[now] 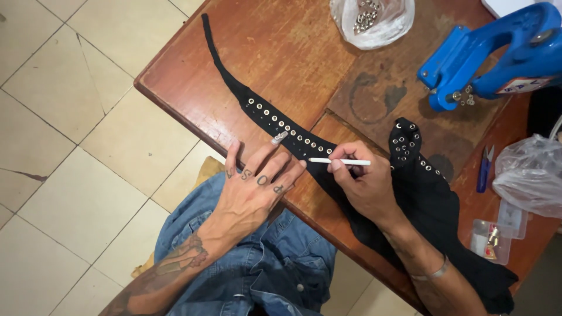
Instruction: Marking a black garment with a white pen for grommet placement
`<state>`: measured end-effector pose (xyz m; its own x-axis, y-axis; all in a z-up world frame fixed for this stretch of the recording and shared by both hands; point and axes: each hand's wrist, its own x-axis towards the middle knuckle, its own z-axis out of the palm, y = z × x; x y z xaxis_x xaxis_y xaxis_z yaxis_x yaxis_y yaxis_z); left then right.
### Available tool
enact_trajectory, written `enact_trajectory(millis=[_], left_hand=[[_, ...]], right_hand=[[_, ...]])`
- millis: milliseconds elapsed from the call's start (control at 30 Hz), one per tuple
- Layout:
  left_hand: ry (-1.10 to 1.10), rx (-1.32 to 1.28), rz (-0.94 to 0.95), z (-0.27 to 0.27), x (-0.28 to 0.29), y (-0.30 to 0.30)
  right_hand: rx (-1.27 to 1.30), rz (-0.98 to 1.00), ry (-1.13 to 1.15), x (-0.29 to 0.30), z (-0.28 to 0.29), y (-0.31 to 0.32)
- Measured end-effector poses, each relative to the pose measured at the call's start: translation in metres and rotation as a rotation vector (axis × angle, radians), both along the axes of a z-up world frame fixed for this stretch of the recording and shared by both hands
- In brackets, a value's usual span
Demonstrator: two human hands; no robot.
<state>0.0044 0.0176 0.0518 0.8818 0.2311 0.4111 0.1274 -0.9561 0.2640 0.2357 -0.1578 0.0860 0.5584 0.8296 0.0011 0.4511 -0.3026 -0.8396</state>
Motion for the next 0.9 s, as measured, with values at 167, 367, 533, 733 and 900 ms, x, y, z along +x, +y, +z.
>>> enact_trajectory(millis=[167, 367, 533, 733, 900], left_hand=[[0.029, 0.005, 0.005, 0.001, 0.001, -0.001], [0.022, 0.015, 0.009, -0.002, 0.001, -0.001], [0.036, 0.009, 0.004, -0.003, -0.002, -0.002], [0.025, 0.026, 0.0, -0.008, -0.001, -0.005], [0.017, 0.012, -0.005, -0.006, -0.003, -0.005]], right_hand=[[-0.011, 0.016, 0.002, 0.0, 0.0, 0.0], [0.009, 0.213, -0.326, 0.005, -0.001, -0.002], [0.127, 0.395, -0.414, -0.003, 0.012, 0.003], [0.136, 0.103, -0.315, 0.01, 0.012, -0.011], [0.194, -0.169, 0.08, 0.006, 0.016, -0.016]])
